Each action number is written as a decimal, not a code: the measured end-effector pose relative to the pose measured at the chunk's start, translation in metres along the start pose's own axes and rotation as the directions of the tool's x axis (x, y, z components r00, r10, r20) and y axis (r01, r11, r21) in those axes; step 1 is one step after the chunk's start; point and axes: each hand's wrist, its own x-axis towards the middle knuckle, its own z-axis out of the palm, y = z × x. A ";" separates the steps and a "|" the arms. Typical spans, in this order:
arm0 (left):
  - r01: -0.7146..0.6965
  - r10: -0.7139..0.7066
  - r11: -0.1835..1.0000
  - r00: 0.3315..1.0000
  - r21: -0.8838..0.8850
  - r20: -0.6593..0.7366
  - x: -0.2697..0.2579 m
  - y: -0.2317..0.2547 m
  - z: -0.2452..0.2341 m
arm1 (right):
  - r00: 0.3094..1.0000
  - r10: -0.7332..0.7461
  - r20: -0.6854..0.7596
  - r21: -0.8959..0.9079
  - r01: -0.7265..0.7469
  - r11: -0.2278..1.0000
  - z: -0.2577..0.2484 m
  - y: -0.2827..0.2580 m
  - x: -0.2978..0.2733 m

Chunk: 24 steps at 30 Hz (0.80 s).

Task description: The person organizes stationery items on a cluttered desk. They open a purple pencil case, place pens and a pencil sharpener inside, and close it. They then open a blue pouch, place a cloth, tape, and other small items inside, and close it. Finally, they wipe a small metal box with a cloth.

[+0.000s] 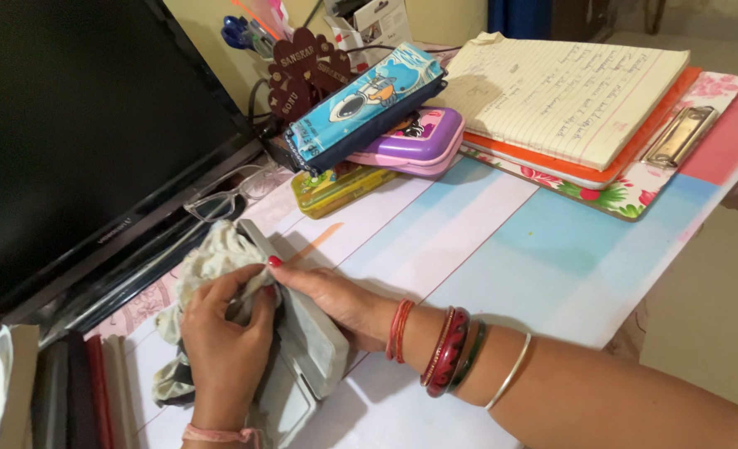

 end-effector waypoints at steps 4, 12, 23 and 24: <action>0.161 -0.155 0.976 0.987 -0.149 0.053 -0.001 0.002 0.001 | 0.993 0.117 -0.006 0.075 -0.117 0.990 -0.006 0.000 0.003; -0.135 0.131 0.990 0.987 0.041 0.090 0.004 -0.014 0.002 | 0.990 0.134 0.040 0.112 -0.138 0.984 -0.012 0.000 0.003; -0.030 -0.004 0.970 0.991 0.242 0.137 0.015 -0.030 -0.005 | 0.999 -0.016 -0.029 -0.116 0.013 0.993 -0.008 0.007 0.003; -0.026 -0.006 0.976 0.989 0.215 0.144 0.016 -0.027 -0.006 | 0.999 0.003 -0.037 -0.097 -0.006 0.995 -0.008 0.005 0.003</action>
